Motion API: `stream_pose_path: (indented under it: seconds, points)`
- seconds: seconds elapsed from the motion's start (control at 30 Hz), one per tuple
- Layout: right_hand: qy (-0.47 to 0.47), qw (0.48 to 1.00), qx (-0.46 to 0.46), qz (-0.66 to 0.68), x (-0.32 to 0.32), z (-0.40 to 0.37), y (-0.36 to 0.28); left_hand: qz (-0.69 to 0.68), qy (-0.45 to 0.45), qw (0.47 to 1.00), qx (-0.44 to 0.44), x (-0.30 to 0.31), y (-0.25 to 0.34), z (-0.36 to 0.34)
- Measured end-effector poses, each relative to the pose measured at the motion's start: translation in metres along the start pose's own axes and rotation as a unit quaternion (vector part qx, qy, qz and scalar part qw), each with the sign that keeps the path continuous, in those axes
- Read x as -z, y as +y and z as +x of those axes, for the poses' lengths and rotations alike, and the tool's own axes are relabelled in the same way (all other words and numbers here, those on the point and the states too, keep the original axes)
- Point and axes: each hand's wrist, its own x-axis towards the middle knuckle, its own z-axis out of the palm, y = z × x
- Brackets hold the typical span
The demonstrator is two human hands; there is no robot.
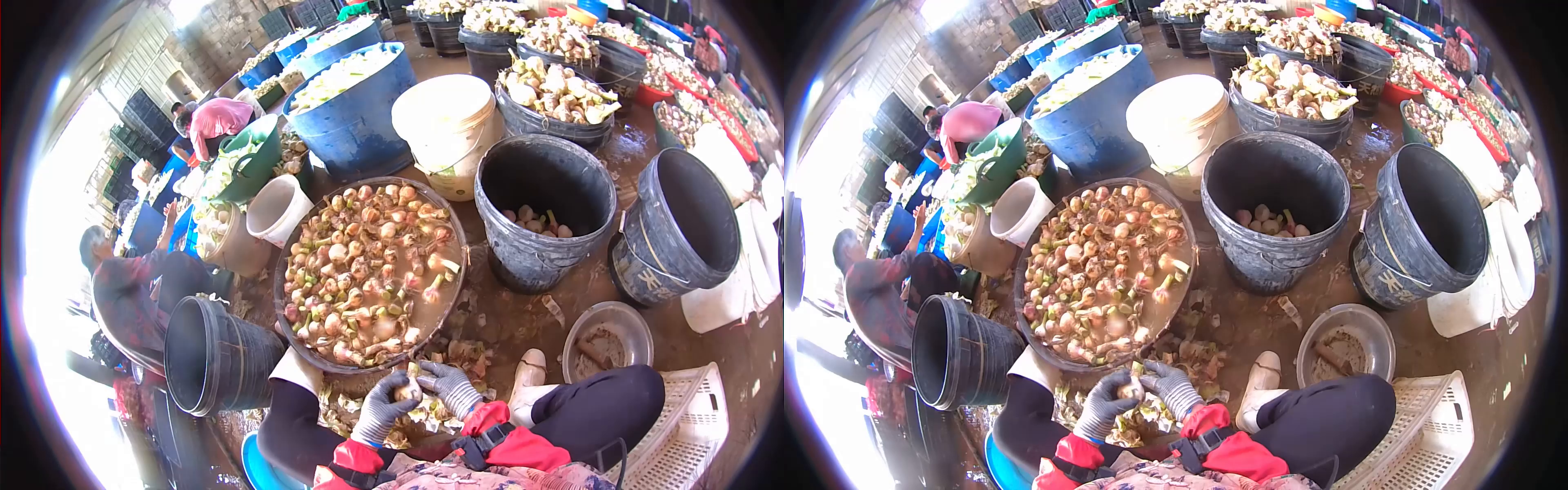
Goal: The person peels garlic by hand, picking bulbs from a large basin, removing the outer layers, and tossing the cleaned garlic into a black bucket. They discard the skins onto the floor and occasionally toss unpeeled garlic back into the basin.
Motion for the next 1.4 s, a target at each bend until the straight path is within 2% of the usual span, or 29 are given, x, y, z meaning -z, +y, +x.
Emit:
stream_pose_path:
  seconds: [0.07, 0.13, 0.17, 0.23, 0.27, 0.3, 0.33, 0.37, 0.43, 0.47, 0.5, 0.53, 0.57, 0.6, 0.67, 0.73, 0.77, 0.9, 0.97, 1.0, 1.03, 1.1, 1.17, 1.2, 1.23, 1.3, 1.33, 1.37, 1.4]
  points:
    - [-0.001, 1.0, -0.016, 0.022, -0.002, 0.001, 0.01, 0.205, -0.019, 0.972, -0.116, -0.002, -0.002, -0.007]
    - [0.001, 1.0, -0.012, -0.024, -0.003, 0.003, 0.016, 0.384, -0.03, 0.895, -0.222, -0.005, 0.005, -0.012]
    - [0.003, 0.997, -0.009, -0.07, -0.004, 0.003, 0.015, 0.383, -0.03, 0.896, -0.224, -0.007, 0.008, -0.014]
    - [0.005, 0.998, 0.004, -0.067, -0.007, 0.0, 0.013, 0.406, -0.024, 0.893, -0.194, -0.01, 0.012, -0.017]
    - [0.007, 0.998, 0.014, -0.061, -0.008, -0.002, 0.01, 0.246, -0.006, 0.963, -0.108, -0.013, 0.008, -0.015]
    - [0.009, 0.998, 0.023, -0.055, -0.01, -0.005, 0.007, 0.057, -0.008, 0.997, -0.06, -0.011, 0.006, -0.015]
    - [0.019, 0.992, 0.078, -0.094, -0.011, -0.007, 0.004, -0.152, -0.002, 0.988, 0.002, -0.007, 0.005, -0.014]
    - [0.017, 0.992, 0.078, -0.096, -0.013, -0.008, 0.002, -0.354, 0.005, 0.933, 0.064, -0.008, 0.012, -0.017]
    - [0.023, 0.992, 0.117, -0.037, -0.016, -0.01, -0.002, -0.403, 0.009, 0.913, 0.066, -0.007, 0.009, -0.016]
    - [0.03, 0.987, 0.147, -0.066, -0.018, -0.017, -0.011, -0.46, 0.02, 0.883, 0.097, -0.005, 0.005, -0.011]
    - [0.028, 0.986, 0.147, -0.067, -0.019, -0.016, -0.012, -0.514, 0.03, 0.847, 0.129, -0.003, 0.001, -0.009]
    - [0.028, 0.995, 0.097, -0.013, -0.019, -0.016, -0.013, -0.525, 0.041, 0.838, 0.139, -0.002, -0.003, -0.008]
    - [0.03, 0.998, 0.047, 0.042, -0.02, -0.015, -0.013, -0.526, 0.041, 0.838, 0.139, -0.001, -0.005, -0.007]
    - [0.02, 0.995, 0.042, 0.093, -0.017, -0.015, -0.007, -0.489, 0.039, 0.862, 0.128, -0.001, -0.008, -0.005]
    - [0.006, 0.995, 0.003, 0.104, -0.015, -0.013, -0.004, -0.451, 0.036, 0.884, 0.119, -0.002, -0.01, -0.002]
    - [-0.009, 0.993, -0.038, 0.115, -0.015, -0.013, -0.003, -0.259, 0.052, 0.96, 0.088, -0.008, -0.011, -0.004]
    - [0.015, 0.99, -0.029, 0.138, -0.015, -0.012, -0.002, -0.076, 0.039, 0.995, 0.056, -0.013, -0.005, -0.008]
    - [0.067, 0.983, -0.005, 0.172, -0.013, -0.011, -0.005, 0.011, 0.086, 0.996, -0.001, -0.019, -0.01, -0.003]
    - [0.07, 0.987, 0.003, 0.146, -0.014, -0.011, -0.008, -0.036, 0.098, 0.994, 0.041, -0.009, -0.014, 0.001]
    - [0.054, 0.978, 0.02, 0.201, -0.016, -0.01, -0.004, -0.246, 0.011, 0.959, 0.138, 0.009, -0.026, 0.009]
    - [0.052, 0.978, 0.019, 0.2, -0.016, -0.009, -0.003, -0.442, -0.078, 0.865, 0.224, 0.02, -0.036, 0.016]
    - [-0.001, 0.988, 0.003, 0.157, -0.012, -0.009, -0.001, -0.441, -0.039, 0.857, 0.263, 0.014, -0.035, 0.03]
    - [0.002, 0.984, 0.008, 0.18, -0.013, -0.008, 0.002, -0.384, 0.147, 0.891, 0.19, -0.006, -0.033, 0.039]
    - [0.036, 0.985, 0.022, 0.166, -0.013, -0.006, 0.003, -0.224, 0.181, 0.934, 0.21, -0.002, -0.021, 0.024]
    - [0.071, 0.985, 0.036, 0.153, -0.012, -0.004, 0.004, -0.225, 0.181, 0.934, 0.208, -0.002, -0.021, 0.019]
    - [0.088, 0.988, 0.068, 0.11, -0.01, -0.004, 0.006, -0.224, 0.146, 0.954, 0.135, -0.008, -0.016, 0.009]
    - [0.067, 0.993, 0.064, 0.073, -0.011, -0.002, 0.01, -0.201, 0.115, 0.971, 0.064, -0.017, -0.017, 0.001]
    - [0.044, 0.997, 0.059, 0.035, -0.014, -0.003, 0.01, -0.157, 0.131, 0.978, 0.027, -0.035, 0.005, -0.009]
    - [0.007, 0.993, 0.096, -0.07, -0.019, -0.004, 0.01, -0.13, 0.17, 0.977, -0.005, -0.031, -0.011, -0.002]
